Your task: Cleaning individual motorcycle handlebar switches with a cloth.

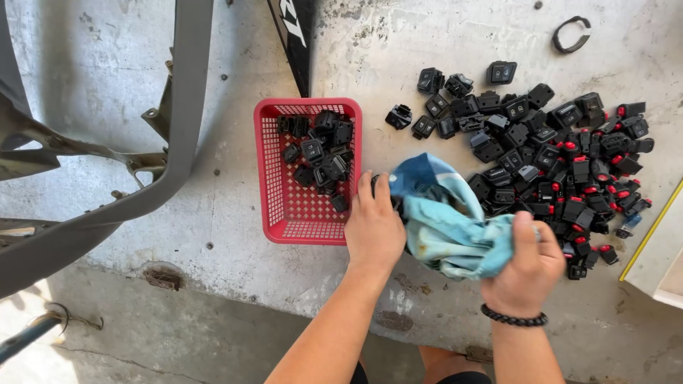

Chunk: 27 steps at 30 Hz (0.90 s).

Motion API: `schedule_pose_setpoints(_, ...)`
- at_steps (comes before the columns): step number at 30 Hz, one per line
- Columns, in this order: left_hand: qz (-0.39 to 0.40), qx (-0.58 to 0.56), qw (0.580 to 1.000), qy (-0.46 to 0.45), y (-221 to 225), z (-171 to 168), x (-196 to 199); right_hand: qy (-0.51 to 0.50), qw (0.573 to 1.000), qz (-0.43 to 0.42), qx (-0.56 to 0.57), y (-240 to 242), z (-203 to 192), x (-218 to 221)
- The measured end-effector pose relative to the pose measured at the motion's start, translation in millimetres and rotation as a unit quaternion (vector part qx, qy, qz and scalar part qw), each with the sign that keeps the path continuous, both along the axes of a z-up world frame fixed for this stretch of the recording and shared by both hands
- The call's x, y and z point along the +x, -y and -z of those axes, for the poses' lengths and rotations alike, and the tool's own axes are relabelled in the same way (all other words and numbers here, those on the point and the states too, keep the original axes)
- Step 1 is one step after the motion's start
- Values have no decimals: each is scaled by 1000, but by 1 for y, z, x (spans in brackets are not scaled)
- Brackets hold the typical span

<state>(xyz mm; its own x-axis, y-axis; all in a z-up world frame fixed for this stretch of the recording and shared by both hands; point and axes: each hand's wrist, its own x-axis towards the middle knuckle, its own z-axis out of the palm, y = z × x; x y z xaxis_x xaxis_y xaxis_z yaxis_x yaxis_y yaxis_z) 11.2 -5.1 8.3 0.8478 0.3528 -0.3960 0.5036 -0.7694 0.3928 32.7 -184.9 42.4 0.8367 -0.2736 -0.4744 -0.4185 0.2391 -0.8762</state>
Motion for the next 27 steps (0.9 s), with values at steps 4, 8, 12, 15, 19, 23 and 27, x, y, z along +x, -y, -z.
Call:
schedule_pose_setpoints(4,47,34,998,-32,19,12,-5,24,1000,-6,7,10,-4,4)
schedule_pose_setpoints(8,28,75,997,-12,33,28,-4,43,995,-59,-65,6,26,7)
schedule_pose_setpoints(12,15,98,995,20,40,36,-13,29,994,-71,-80,-6,37,-1)
schedule_pose_setpoints(15,37,78,996,-24,39,33,-15,22,993,-88,-80,-10,36,0)
schedule_pose_setpoints(19,31,29,998,-51,41,25,-14,17,993,-84,-78,-6,39,-5)
schedule_pose_setpoints(23,14,-7,1000,-4,40,30,-12,17,993,-85,-82,-1,41,-3)
schedule_pose_setpoints(27,5,-39,999,37,34,43,-16,22,993,-80,-88,5,44,-2)
